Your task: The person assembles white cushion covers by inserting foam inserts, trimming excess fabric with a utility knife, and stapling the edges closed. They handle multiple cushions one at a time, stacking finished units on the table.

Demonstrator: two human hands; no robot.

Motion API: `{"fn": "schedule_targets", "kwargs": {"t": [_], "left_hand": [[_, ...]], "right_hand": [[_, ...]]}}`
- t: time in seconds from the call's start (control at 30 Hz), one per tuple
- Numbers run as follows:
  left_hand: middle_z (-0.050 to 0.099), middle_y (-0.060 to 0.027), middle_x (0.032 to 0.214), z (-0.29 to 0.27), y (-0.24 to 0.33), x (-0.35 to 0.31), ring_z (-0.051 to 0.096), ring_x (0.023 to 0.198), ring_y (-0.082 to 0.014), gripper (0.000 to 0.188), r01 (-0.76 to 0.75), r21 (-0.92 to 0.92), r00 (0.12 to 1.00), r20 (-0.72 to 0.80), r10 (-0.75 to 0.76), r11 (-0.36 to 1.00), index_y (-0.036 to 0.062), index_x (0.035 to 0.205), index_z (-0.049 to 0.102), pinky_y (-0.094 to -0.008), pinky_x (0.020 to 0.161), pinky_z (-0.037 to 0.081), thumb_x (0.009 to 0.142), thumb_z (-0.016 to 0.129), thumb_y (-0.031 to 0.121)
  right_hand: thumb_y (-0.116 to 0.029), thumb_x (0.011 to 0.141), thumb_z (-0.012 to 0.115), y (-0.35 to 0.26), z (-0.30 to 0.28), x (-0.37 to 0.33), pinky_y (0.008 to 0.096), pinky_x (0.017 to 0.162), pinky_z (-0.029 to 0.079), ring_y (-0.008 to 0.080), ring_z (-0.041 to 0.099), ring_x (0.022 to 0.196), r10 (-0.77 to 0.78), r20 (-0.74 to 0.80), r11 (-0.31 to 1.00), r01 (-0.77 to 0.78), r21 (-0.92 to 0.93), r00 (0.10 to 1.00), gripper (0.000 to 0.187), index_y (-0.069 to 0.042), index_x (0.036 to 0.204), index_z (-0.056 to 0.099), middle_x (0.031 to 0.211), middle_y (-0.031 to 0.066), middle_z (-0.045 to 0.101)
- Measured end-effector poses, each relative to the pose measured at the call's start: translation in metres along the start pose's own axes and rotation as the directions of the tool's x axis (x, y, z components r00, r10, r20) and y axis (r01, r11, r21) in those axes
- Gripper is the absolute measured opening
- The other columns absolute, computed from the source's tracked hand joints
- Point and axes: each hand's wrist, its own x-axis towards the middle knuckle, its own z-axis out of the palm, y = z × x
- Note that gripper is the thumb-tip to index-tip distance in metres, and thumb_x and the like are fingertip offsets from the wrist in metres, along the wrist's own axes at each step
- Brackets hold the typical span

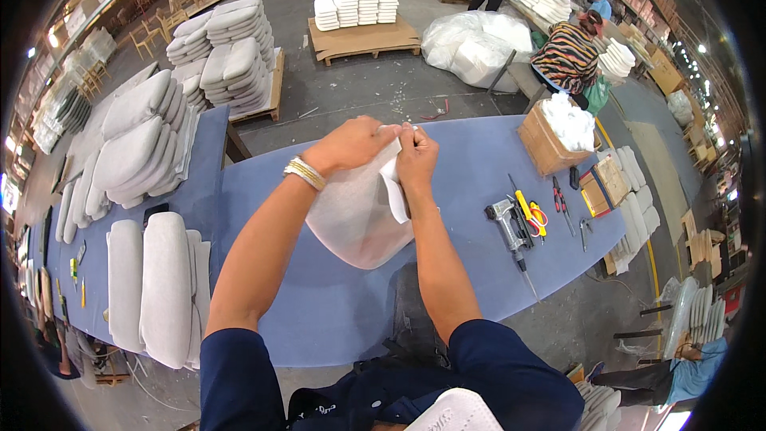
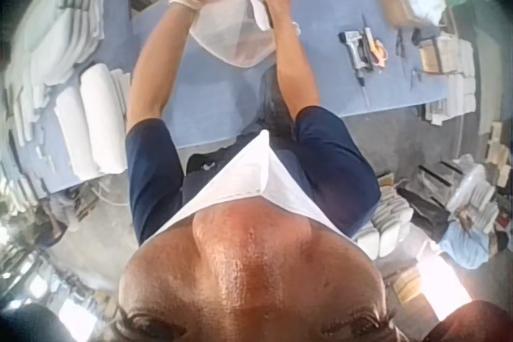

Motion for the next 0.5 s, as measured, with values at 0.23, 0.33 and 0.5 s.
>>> {"fn": "schedule_targets", "kwargs": {"t": [0.23, 0.33, 0.5], "left_hand": [[0.069, -0.0228, 0.069, 0.033, 0.059, -0.010, 0.071, 0.065, -0.0390, 0.047, 0.084, 0.352, 0.952, -0.304, 0.029, 0.932, -0.0016, 0.091, 0.066, -0.0483, 0.058, 0.056, 0.104, 0.051, 0.042], [0.067, -0.0196, 0.061, 0.042, 0.067, -0.008, 0.069, 0.056, -0.0364, 0.047, 0.096, 0.388, 0.917, -0.392, 0.070, 0.917, -0.0005, 0.089, 0.065, -0.0449, 0.050, 0.055, 0.103, 0.053, 0.043], [0.071, -0.0189, 0.071, 0.042, 0.090, -0.028, 0.071, 0.062, -0.0349, 0.046, 0.128, 0.339, 0.924, -0.382, 0.012, 0.932, 0.0004, 0.091, 0.065, -0.0433, 0.052, 0.056, 0.101, 0.056, 0.045]], "right_hand": [[-0.011, 0.100, 0.064, 0.004, -0.029, -0.001, 0.0328, 0.058, 0.032, 0.0095, 0.037, 0.063, 0.062, -0.041, 0.984, -0.054, 0.169, 0.997, 0.050, 0.000, 0.057, 0.041, 0.063, 0.0001, 0.046], [-0.011, 0.100, 0.064, 0.004, -0.035, 0.003, 0.0319, 0.058, 0.032, 0.0088, 0.037, 0.063, 0.050, -0.051, 0.981, -0.039, 0.191, 0.997, 0.049, 0.000, 0.057, 0.042, 0.064, -0.0005, 0.047], [-0.012, 0.100, 0.065, 0.000, -0.051, 0.000, 0.0314, 0.058, 0.032, 0.0068, 0.037, 0.065, 0.202, 0.007, 0.941, -0.196, 0.278, 0.979, 0.046, -0.001, 0.060, 0.044, 0.067, -0.0024, 0.048]]}}
